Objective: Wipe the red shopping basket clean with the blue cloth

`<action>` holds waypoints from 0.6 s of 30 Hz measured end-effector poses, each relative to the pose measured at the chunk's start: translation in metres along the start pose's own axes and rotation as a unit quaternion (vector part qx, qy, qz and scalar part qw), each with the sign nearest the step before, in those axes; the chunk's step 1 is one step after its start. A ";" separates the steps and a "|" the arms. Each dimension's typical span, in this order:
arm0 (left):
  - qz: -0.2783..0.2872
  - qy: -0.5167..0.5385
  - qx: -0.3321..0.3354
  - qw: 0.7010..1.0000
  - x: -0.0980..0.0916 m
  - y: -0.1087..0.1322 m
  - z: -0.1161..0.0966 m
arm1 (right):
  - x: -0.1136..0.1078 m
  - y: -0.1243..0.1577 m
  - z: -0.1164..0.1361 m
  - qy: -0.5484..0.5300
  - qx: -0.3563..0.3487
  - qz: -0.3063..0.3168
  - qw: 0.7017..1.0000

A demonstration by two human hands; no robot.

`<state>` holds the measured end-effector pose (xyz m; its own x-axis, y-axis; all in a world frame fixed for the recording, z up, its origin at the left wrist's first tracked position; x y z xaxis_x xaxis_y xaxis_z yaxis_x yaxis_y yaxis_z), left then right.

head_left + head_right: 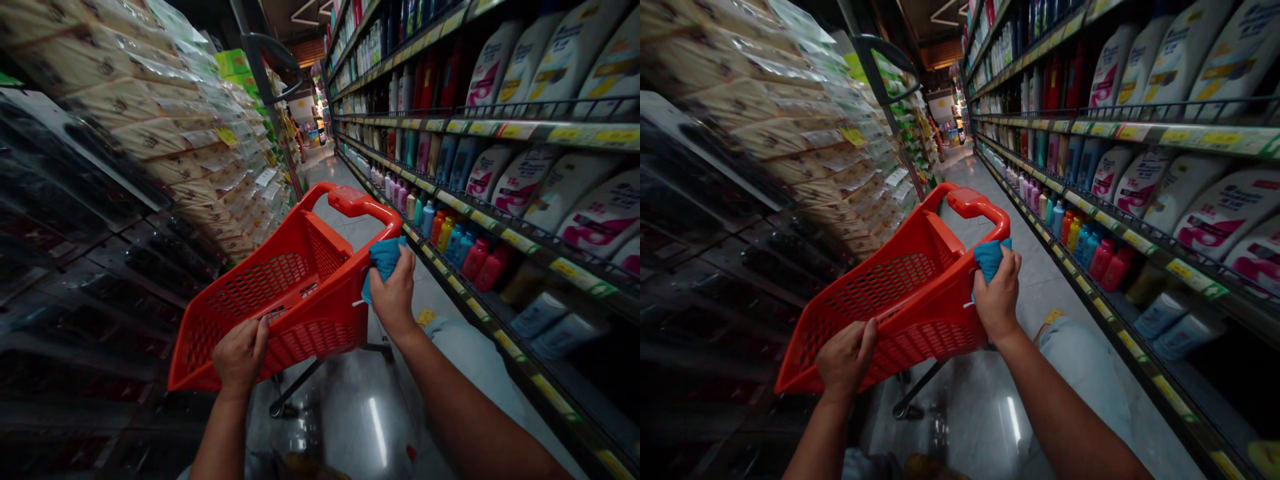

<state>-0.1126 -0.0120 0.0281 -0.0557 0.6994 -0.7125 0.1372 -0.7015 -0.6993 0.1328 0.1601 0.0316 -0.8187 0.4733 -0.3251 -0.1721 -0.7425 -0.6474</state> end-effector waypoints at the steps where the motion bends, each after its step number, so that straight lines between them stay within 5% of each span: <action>1: -0.001 0.002 -0.003 1.000 -0.002 0.001 0.001 | -0.009 -0.008 0.007 0.018 -0.016 -0.004 1.000; 7: -0.005 0.014 -0.032 0.999 -0.015 0.007 0.004 | -0.056 -0.026 0.026 0.149 -0.171 0.120 0.967; 10: 0.002 0.019 -0.060 0.998 -0.023 0.011 0.003 | -0.079 -0.043 0.027 0.214 -0.175 0.139 0.951; 13: 0.001 0.027 -0.095 0.995 -0.027 0.010 -0.004 | -0.098 -0.063 0.039 0.253 -0.213 0.220 0.918; 18: 0.012 0.087 -0.102 0.991 -0.014 -0.009 -0.037 | -0.105 -0.098 0.055 0.318 -0.236 0.310 0.864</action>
<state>-0.0762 -0.0107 0.0467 0.1194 0.7086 -0.6955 0.3350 -0.6882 -0.6436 0.2052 0.1576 0.1671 -0.1796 0.3300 -0.9268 0.5576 -0.7420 -0.3722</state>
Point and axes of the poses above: each hand's wrist, its own y-axis away from the middle knuckle, its own x-axis out of the palm, z = x × y, the point moved 1 cm from there along -y, towards the middle knuckle, and after that the axes turned 8 degrees about y, right-handed, at the moved point
